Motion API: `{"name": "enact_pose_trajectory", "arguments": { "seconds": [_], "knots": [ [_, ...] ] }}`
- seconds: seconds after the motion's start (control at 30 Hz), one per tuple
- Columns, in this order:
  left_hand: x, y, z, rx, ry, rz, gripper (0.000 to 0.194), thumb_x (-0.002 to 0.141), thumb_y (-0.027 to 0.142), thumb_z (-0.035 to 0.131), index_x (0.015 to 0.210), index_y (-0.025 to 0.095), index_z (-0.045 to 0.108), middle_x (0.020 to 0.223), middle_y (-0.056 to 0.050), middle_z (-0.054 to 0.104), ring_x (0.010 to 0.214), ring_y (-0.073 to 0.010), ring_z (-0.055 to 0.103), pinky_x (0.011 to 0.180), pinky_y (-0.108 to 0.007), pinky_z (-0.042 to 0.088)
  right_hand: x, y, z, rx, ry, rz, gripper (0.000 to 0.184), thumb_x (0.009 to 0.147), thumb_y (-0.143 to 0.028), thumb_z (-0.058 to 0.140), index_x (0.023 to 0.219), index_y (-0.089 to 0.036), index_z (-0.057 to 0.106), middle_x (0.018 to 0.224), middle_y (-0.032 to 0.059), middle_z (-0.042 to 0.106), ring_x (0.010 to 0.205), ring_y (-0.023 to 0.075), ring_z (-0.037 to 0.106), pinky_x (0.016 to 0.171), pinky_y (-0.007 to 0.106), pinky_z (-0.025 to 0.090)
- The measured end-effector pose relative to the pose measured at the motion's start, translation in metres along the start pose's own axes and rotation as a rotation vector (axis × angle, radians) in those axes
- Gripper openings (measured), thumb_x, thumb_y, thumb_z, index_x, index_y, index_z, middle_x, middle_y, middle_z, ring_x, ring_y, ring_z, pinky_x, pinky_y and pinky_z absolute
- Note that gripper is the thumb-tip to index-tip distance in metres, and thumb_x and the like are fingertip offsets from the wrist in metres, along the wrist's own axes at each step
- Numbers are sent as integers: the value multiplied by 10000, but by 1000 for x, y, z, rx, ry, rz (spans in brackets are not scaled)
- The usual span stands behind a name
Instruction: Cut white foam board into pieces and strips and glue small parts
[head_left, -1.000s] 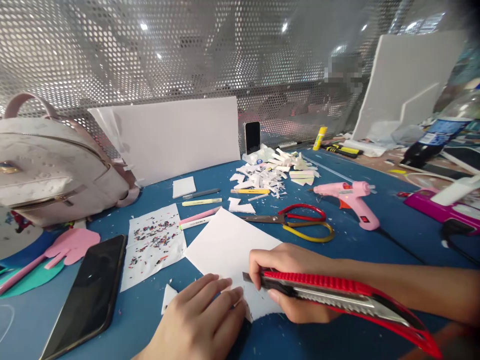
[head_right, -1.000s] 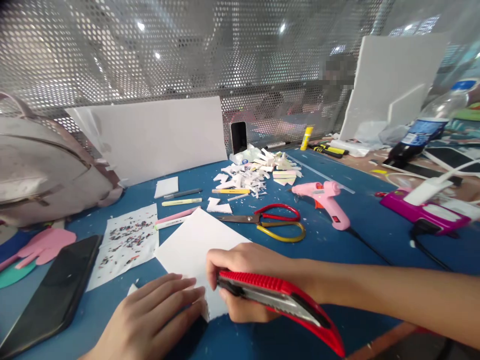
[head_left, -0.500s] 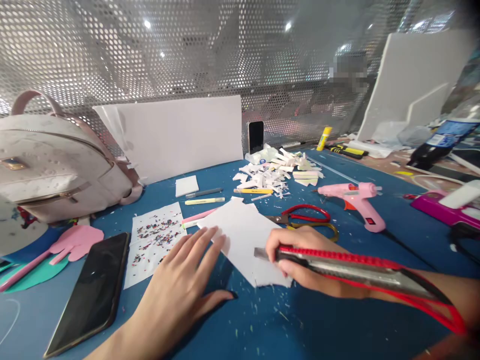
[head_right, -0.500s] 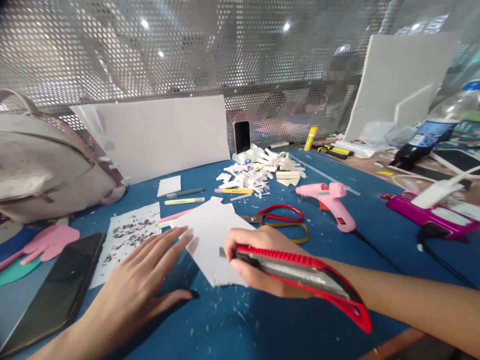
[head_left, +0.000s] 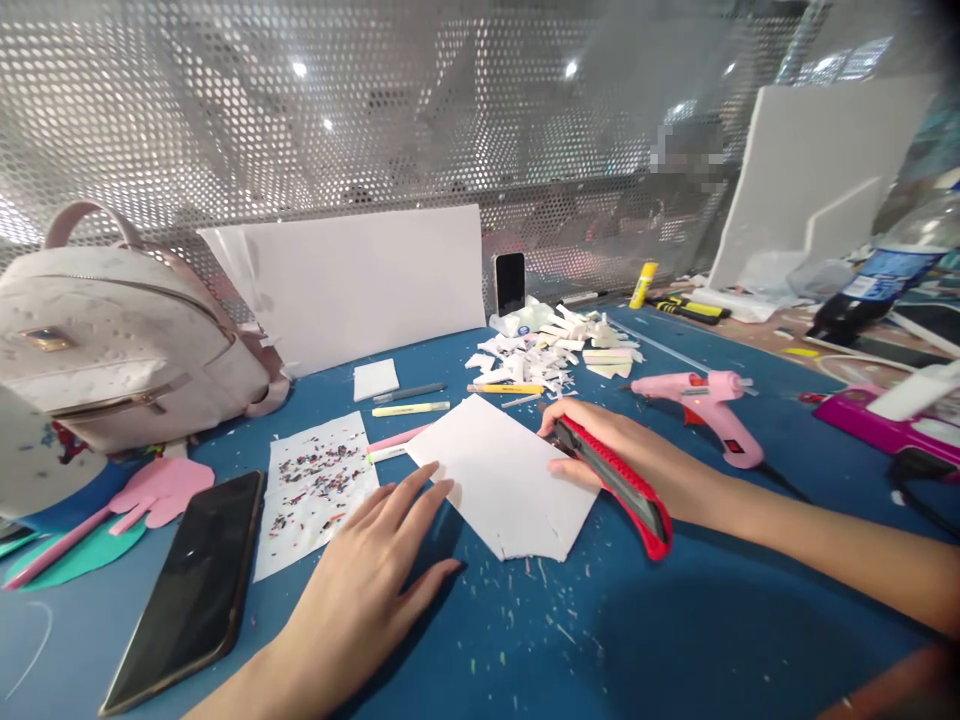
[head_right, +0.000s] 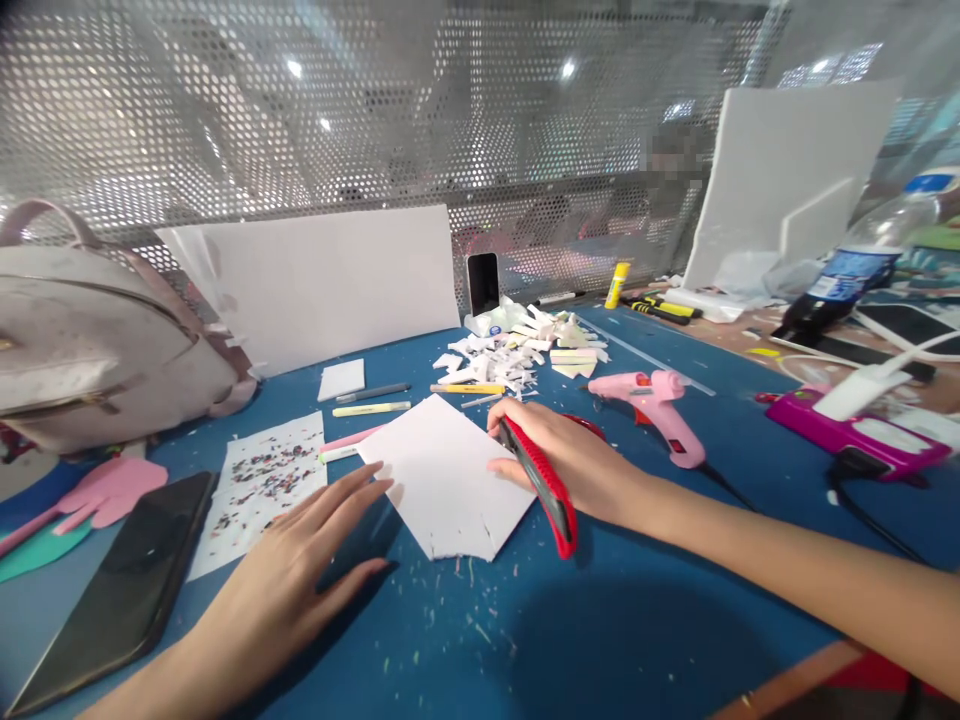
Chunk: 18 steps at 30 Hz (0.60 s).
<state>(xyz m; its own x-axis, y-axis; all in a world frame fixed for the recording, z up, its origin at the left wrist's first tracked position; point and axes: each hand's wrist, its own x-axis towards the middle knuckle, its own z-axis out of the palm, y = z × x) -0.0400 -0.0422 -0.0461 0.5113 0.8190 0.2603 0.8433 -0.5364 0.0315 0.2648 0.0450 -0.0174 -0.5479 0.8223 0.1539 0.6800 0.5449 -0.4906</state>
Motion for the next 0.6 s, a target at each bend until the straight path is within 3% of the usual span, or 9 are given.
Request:
{"name": "enact_pose_trajectory", "arguments": {
  "seconds": [0.13, 0.27, 0.37, 0.47, 0.53, 0.6],
  "knots": [
    [-2, 7, -3, -145, -90, 66, 483, 1012, 351, 425, 1476, 281, 308, 1580, -52, 349, 1374, -227, 461, 1100, -465, 467, 12, 3, 4, 51, 5, -24, 273, 878, -400, 628, 1047, -246, 480, 917, 28, 600, 798, 215, 567, 652, 302, 414],
    [-4, 11, -7, -179, -105, 145, 488, 1010, 294, 417, 1485, 254, 312, 1601, -55, 304, 1400, -211, 428, 1108, -433, 452, 22, 11, 10, 165, -3, -40, 267, 879, -382, 633, 1053, -247, 483, 901, 9, 599, 718, 184, 556, 618, 287, 411],
    [-4, 16, -9, -106, 8, 288, 449, 999, 214, 402, 1446, 170, 402, 1565, -113, 368, 1376, -245, 462, 1072, -447, 481, 27, 12, 12, 357, 24, -49, 234, 907, -382, 610, 1054, -248, 487, 902, 1, 579, 669, 153, 523, 591, 272, 406],
    [-2, 28, -12, 22, 231, 503, 387, 1009, 182, 373, 1361, 117, 518, 1447, -162, 523, 1193, -261, 634, 975, -438, 556, 34, 7, 12, 480, 32, -71, 204, 948, -400, 550, 1075, -251, 490, 938, 6, 574, 668, 145, 511, 571, 266, 402],
    [-3, 39, -18, 81, 334, 599, 341, 1021, 184, 378, 1285, 154, 592, 1337, -117, 635, 929, -174, 734, 802, -292, 620, 42, -1, 12, 537, -1, -115, 194, 959, -401, 539, 1070, -247, 501, 970, 13, 582, 734, 153, 538, 608, 266, 421],
    [-7, 51, -26, 101, 301, 651, 318, 1029, 209, 400, 1269, 224, 607, 1280, -23, 683, 820, -91, 720, 672, -157, 596, 52, -11, 12, 574, -53, -179, 199, 949, -397, 568, 1046, -233, 512, 990, 21, 592, 828, 163, 561, 686, 270, 447]
  ]
}}
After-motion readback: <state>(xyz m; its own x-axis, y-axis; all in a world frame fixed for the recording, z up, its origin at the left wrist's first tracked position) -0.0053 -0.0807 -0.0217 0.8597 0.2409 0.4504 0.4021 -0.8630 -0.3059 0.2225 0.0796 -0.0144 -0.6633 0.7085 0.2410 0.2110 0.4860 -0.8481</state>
